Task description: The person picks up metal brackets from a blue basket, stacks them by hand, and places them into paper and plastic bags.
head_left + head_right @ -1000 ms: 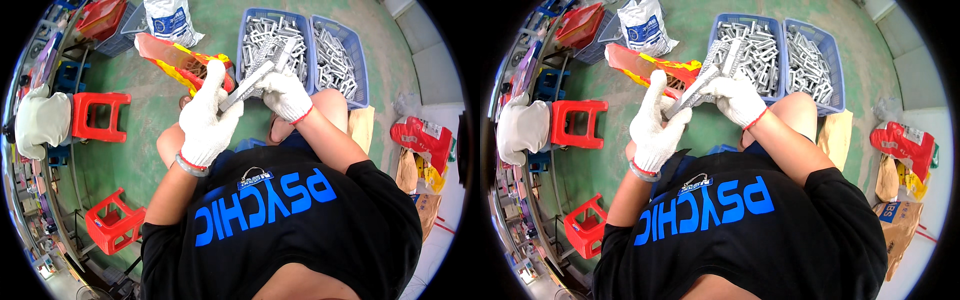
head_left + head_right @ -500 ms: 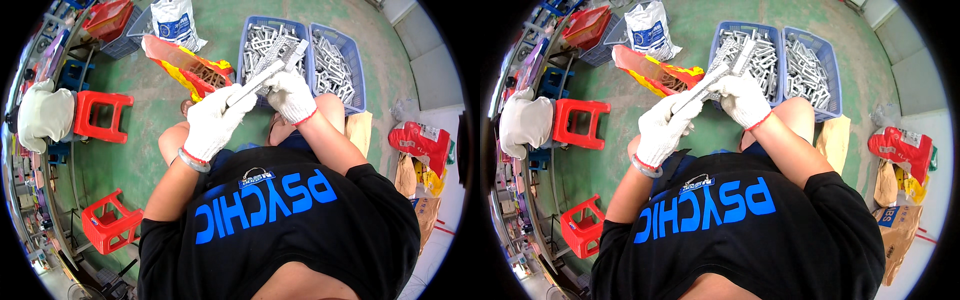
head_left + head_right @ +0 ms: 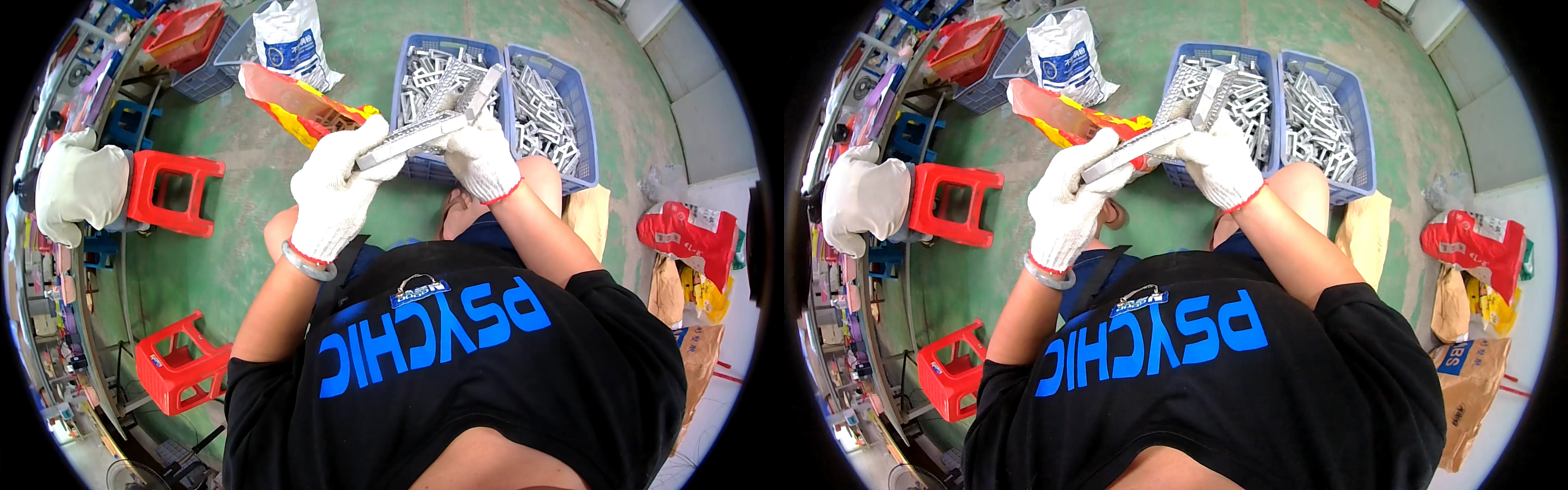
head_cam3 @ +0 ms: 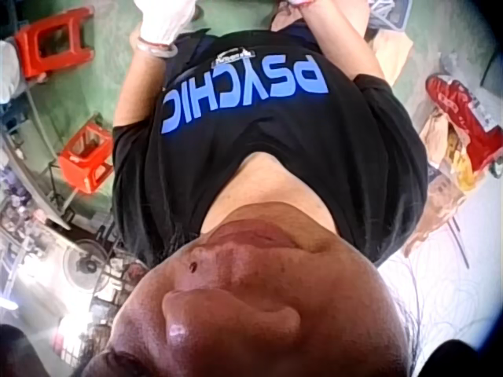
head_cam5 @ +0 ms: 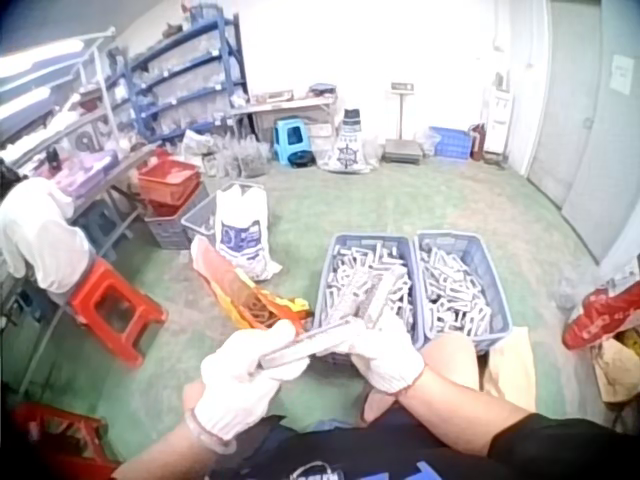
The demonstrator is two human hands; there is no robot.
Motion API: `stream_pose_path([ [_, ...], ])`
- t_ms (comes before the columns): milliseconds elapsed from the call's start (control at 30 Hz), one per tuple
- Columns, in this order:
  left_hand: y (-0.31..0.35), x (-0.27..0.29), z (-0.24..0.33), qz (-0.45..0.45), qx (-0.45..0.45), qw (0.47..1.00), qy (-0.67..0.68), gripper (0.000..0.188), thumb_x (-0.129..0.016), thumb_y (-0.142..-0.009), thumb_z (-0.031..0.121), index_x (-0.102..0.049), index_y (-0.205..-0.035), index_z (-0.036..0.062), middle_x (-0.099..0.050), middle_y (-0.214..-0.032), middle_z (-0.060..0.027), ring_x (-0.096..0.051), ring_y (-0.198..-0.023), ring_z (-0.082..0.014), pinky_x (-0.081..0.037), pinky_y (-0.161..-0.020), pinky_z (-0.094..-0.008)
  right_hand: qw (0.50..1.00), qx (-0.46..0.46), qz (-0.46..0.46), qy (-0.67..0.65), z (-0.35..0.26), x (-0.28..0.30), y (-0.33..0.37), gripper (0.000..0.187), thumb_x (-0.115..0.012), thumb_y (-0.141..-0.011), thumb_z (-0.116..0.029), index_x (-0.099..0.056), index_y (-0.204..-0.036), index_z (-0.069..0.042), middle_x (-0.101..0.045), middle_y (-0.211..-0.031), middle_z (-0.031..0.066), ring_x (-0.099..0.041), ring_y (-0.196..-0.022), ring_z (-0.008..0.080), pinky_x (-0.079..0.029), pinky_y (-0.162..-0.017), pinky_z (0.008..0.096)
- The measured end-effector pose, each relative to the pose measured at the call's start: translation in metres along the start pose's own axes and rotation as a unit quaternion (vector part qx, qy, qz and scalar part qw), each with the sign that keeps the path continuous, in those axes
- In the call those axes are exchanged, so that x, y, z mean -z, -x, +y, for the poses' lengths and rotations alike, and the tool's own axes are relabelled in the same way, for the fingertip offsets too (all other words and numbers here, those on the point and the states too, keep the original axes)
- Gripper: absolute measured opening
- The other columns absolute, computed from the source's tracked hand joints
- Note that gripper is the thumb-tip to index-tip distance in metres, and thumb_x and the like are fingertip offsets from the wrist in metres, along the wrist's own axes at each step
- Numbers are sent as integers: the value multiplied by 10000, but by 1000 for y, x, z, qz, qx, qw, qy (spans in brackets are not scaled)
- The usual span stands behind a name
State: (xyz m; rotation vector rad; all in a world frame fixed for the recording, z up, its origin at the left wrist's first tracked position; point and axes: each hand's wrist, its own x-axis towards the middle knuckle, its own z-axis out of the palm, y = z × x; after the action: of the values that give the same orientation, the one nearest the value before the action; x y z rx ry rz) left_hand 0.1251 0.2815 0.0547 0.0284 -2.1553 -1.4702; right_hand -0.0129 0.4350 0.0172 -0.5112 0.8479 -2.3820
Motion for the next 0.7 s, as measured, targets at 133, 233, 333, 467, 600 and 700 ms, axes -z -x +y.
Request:
stream_pose_path([
  [133,-2,3,-2,9,-50,996,-74,453,-719,-782,-92,-614,-1216,-19,-637,-1193,-117,-630,-1085,-197,-501,-941,-302,1000,-2,2,5,0,0,3,366,-652,-748,93,-562,-1096,23,-650,-979,122,-665,-905,243,-560,-811,363],
  [233,-3,3,0,23,-68,995,-71,449,-723,-775,-96,-623,-1204,-16,-635,-1201,-115,-624,-1090,-189,-497,-945,-300,1000,-10,3,5,1,1,3,367,-683,-768,68,-561,-1112,20,-649,-980,112,-663,-906,232,-560,-811,361],
  [333,-4,3,1,50,-89,991,-89,444,-747,-747,-79,-648,-1171,9,-652,-1150,-106,-640,-1048,-195,-504,-924,-302,1000,-21,3,-14,-1,1,4,366,-700,-791,45,-561,-1128,18,-649,-990,108,-661,-905,226,-560,-812,359],
  [467,-9,5,6,77,-152,971,-166,441,-788,-690,-48,-693,-1107,60,-695,-1043,-87,-676,-968,-217,-528,-878,-307,1000,-9,-13,6,3,5,4,368,-710,-799,36,-561,-1135,15,-650,-1021,117,-665,-914,232,-566,-800,362],
  [600,-12,8,6,78,-190,959,-196,415,-765,-687,-67,-707,-1076,65,-710,-1029,-81,-678,-969,-232,-524,-892,-316,999,-13,-18,32,2,-2,8,377,-709,-802,32,-553,-1144,15,-654,-1033,130,-672,-925,241,-574,-787,368],
  [700,-13,9,5,82,-184,963,-177,392,-747,-693,-80,-714,-1057,62,-712,-1028,-88,-679,-972,-236,-525,-888,-320,998,-19,-27,44,1,-1,9,382,-705,-803,33,-539,-1146,16,-657,-1026,135,-677,-922,247,-578,-786,374],
])
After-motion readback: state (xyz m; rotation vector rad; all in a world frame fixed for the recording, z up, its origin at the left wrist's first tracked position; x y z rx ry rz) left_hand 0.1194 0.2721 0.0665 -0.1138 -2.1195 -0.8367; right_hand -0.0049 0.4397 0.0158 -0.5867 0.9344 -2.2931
